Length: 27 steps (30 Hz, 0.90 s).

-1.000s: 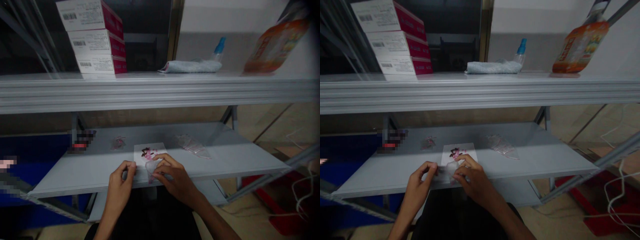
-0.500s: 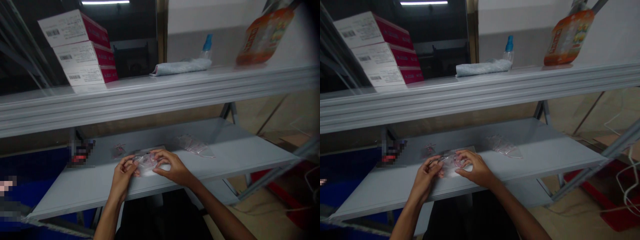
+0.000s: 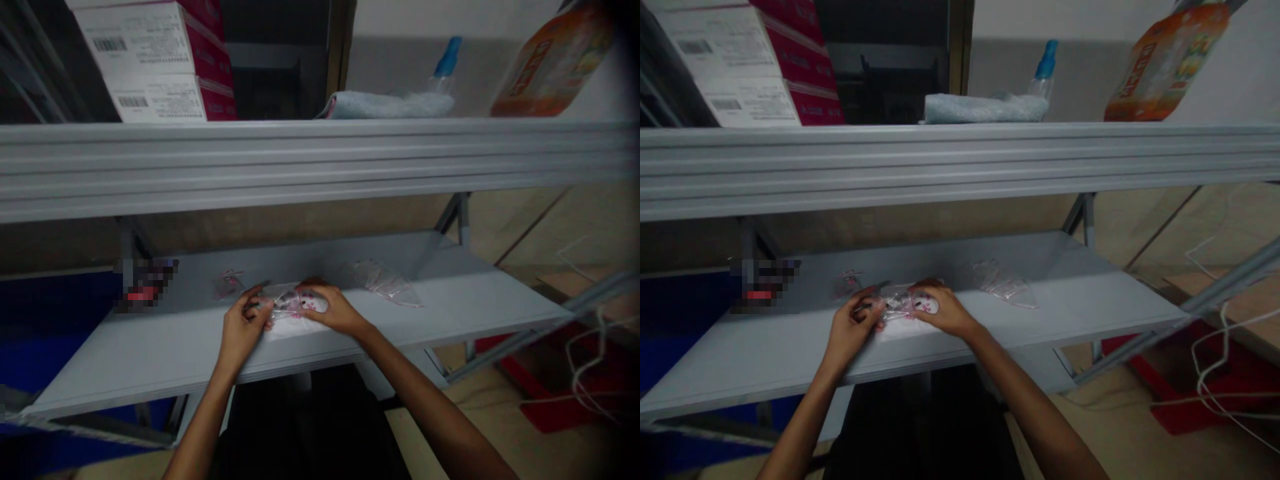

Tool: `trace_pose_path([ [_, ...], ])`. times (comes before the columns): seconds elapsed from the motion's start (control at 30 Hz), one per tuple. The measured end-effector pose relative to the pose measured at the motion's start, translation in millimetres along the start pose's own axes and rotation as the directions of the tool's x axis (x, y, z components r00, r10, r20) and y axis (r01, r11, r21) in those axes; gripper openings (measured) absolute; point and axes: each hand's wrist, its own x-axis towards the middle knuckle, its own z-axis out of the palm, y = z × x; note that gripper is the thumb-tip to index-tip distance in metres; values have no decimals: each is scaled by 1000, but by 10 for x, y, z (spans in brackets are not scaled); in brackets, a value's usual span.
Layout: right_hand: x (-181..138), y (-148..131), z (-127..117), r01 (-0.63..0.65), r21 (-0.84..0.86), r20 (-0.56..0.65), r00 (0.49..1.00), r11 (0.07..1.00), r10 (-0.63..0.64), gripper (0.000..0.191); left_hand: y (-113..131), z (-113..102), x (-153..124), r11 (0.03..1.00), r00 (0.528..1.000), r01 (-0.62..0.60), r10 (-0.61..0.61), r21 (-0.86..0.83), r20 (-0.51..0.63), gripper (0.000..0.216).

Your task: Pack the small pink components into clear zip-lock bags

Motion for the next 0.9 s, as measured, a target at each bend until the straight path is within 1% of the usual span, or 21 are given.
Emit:
trace_pose_path([
  [0.1,-6,-11,5,-23,6,42,999,1000,23,36,18,-22,-26,1000,1000,9,-8,-15,7,55],
  [0.27,-16,-49,3,-39,46,19,999,998,39,34,29,-26,-31,999,999,19,-20,-51,-30,57],
  [0.43,-30,-18,19,-58,39,9,998,998,57,35,-70,-28,-13,995,999,8,-12,-101,-36,56],
  [0.57,-40,28,27,-48,11,5,999,999,48,37,-108,-24,-10,995,999,-8,5,-100,-37,54],
  [0.9,-41,52,23,-44,-17,-9,999,999,44,38,-32,-9,-44,999,999,-43,43,-19,-5,52],
])
